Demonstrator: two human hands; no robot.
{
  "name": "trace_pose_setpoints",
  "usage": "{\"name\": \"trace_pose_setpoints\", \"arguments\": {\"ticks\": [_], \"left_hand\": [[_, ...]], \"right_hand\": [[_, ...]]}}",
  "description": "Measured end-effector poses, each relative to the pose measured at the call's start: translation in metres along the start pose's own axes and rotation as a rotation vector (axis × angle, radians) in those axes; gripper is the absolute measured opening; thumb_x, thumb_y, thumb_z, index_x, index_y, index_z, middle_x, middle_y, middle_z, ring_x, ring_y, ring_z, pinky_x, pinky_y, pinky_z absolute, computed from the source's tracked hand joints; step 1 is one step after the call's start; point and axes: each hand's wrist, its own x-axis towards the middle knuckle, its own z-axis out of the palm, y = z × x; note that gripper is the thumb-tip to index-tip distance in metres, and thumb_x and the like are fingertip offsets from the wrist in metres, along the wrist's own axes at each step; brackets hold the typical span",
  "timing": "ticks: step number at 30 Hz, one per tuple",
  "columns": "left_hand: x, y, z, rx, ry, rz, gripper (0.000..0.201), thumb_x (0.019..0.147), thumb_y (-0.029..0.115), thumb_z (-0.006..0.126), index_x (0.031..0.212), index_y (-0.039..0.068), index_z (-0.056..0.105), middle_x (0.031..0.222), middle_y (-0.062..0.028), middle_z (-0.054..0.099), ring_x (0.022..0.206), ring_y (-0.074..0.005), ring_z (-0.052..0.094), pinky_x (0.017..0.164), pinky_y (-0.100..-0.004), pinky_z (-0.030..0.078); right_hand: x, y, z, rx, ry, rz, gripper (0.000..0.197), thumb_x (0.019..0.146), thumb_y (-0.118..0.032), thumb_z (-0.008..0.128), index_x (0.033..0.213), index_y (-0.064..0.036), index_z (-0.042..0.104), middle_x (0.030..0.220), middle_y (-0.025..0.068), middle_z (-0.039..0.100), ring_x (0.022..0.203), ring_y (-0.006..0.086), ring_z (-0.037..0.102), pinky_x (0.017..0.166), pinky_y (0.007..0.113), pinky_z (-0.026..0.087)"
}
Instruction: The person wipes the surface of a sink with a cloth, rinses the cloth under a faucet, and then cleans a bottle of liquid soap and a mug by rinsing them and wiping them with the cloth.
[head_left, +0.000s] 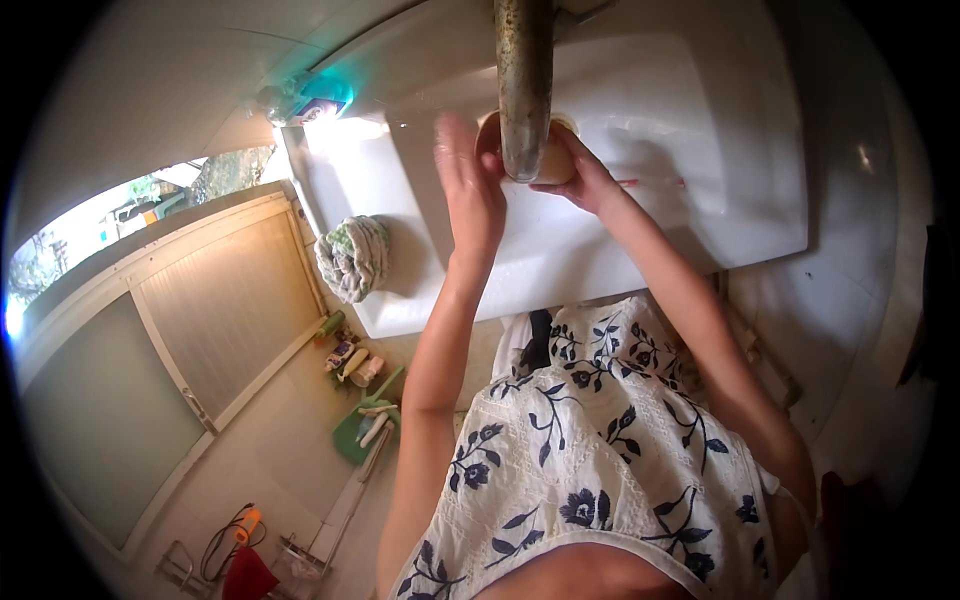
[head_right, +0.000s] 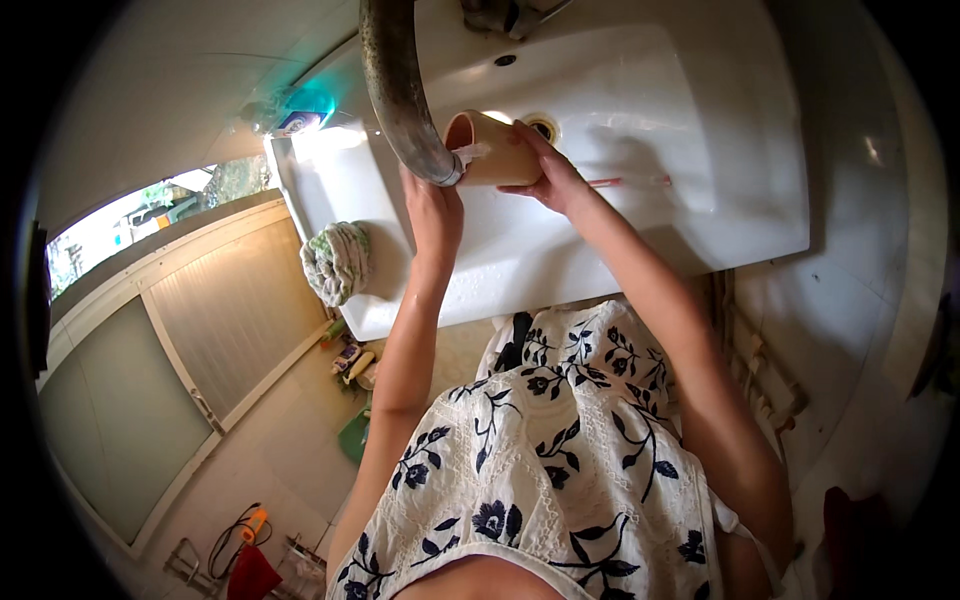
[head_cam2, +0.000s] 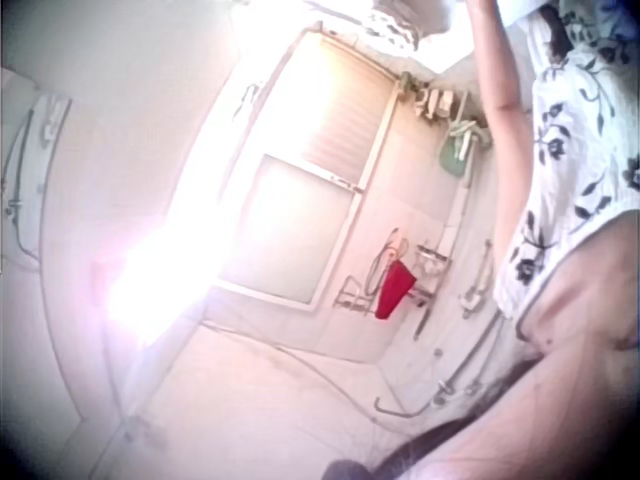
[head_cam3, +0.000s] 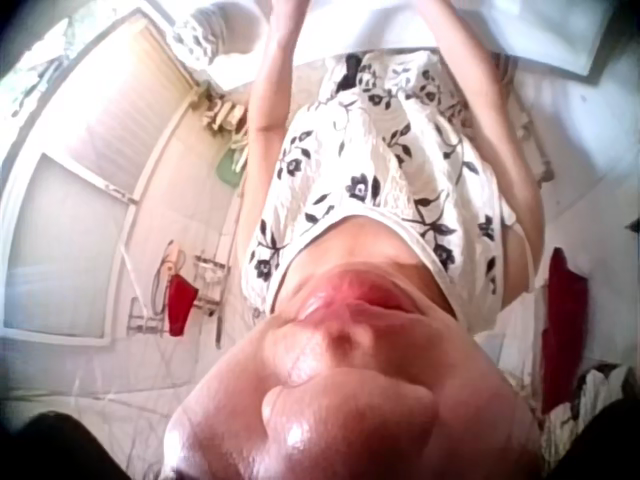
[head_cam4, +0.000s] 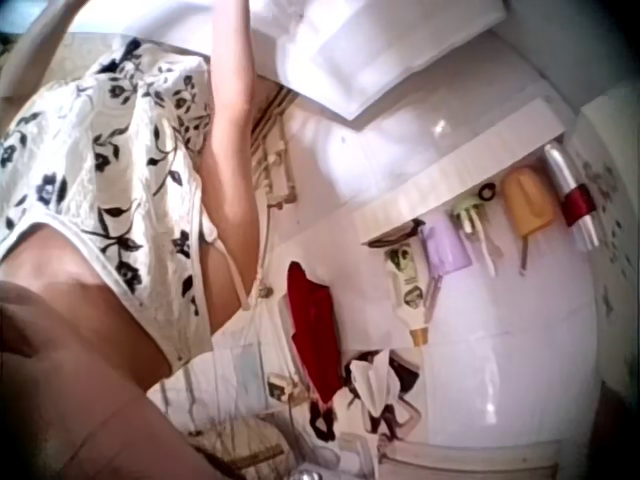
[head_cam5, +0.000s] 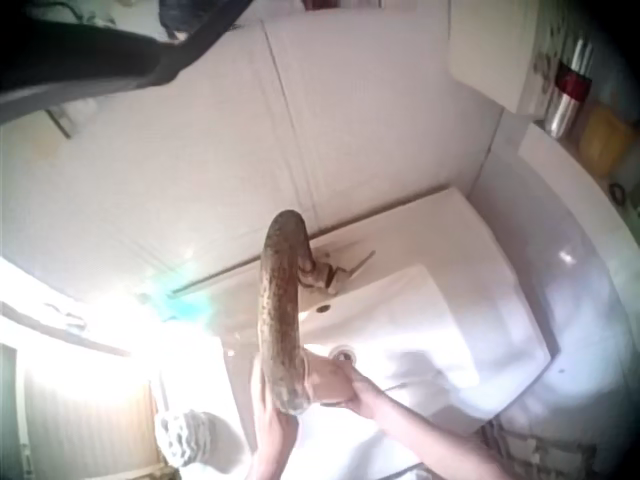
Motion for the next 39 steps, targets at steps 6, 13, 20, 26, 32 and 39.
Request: {"name": "trace_pose_setpoints", "arguments": {"ticks": [6, 13, 20, 26, 32, 39], "left_hand": [[0.021, -0.008, -0.016, -0.203, -1.185, -0.18, 0.044, 0.085, 0.027, 0.038, 0.123, 0.006, 0.033, 0.121, -0.0154, 0.04, 0.114, -0.0312, 0.035, 0.093, -0.0325, 0.03], [0.025, -0.01, 0.035, -0.134, -0.976, 0.274, 0.025, 0.074, 0.008, 0.045, 0.098, 0.005, 0.052, 0.094, -0.0162, 0.053, 0.086, -0.0286, 0.051, 0.075, -0.0351, 0.04], [0.038, -0.017, 0.031, -0.224, -1.025, 0.44, 0.03, 0.075, 0.007, 0.045, 0.105, 0.006, 0.043, 0.099, -0.009, 0.049, 0.092, -0.0219, 0.047, 0.078, -0.0337, 0.039], [0.033, -0.014, 0.044, -0.068, -0.985, 0.669, 0.03, 0.076, 0.013, 0.045, 0.106, 0.009, 0.044, 0.103, -0.01, 0.048, 0.098, -0.0217, 0.044, 0.085, -0.0337, 0.035], [0.033, -0.062, 0.071, -0.263, -0.857, 0.593, 0.028, 0.077, 0.018, 0.05, 0.104, 0.009, 0.048, 0.1, -0.0069, 0.051, 0.092, -0.0202, 0.049, 0.082, -0.0304, 0.039], [0.033, 0.002, 0.061, -0.153, -0.994, 0.545, 0.017, 0.073, 0.013, 0.039, 0.087, 0.005, 0.047, 0.086, -0.0123, 0.051, 0.078, -0.0253, 0.049, 0.072, -0.0334, 0.04]], "right_hand": [[-0.007, -0.008, -0.018, -0.145, 0.174, -0.094, 0.047, 0.073, -0.05, 0.046, 0.109, -0.018, 0.045, 0.1, 0.0028, 0.051, 0.092, 0.0161, 0.05, 0.073, 0.035, 0.042], [0.013, -0.007, -0.011, -0.197, 0.064, -0.282, 0.041, 0.077, -0.042, 0.047, 0.107, -0.0141, 0.047, 0.099, 0.0033, 0.052, 0.089, 0.0137, 0.052, 0.069, 0.03, 0.046], [0.016, -0.005, -0.007, -0.224, 0.096, -0.235, 0.037, 0.075, -0.038, 0.05, 0.1, -0.0107, 0.051, 0.095, 0.0025, 0.055, 0.086, 0.0111, 0.053, 0.063, 0.027, 0.047], [0.028, -0.011, -0.014, -0.161, -0.105, -0.393, 0.036, 0.077, -0.034, 0.046, 0.1, -0.0062, 0.049, 0.097, 0.0053, 0.054, 0.088, 0.0154, 0.052, 0.079, 0.03, 0.04], [0.029, 0.005, 0.001, -0.08, 0.089, -0.262, 0.037, 0.074, -0.037, 0.051, 0.1, -0.0112, 0.051, 0.095, 0.0049, 0.054, 0.086, 0.0156, 0.053, 0.076, 0.032, 0.044], [0.064, 0.002, -0.047, -0.12, -0.077, -0.637, 0.034, 0.078, -0.027, 0.044, 0.101, -0.0022, 0.048, 0.095, 0.0085, 0.055, 0.088, 0.0202, 0.052, 0.081, 0.03, 0.041]]}}
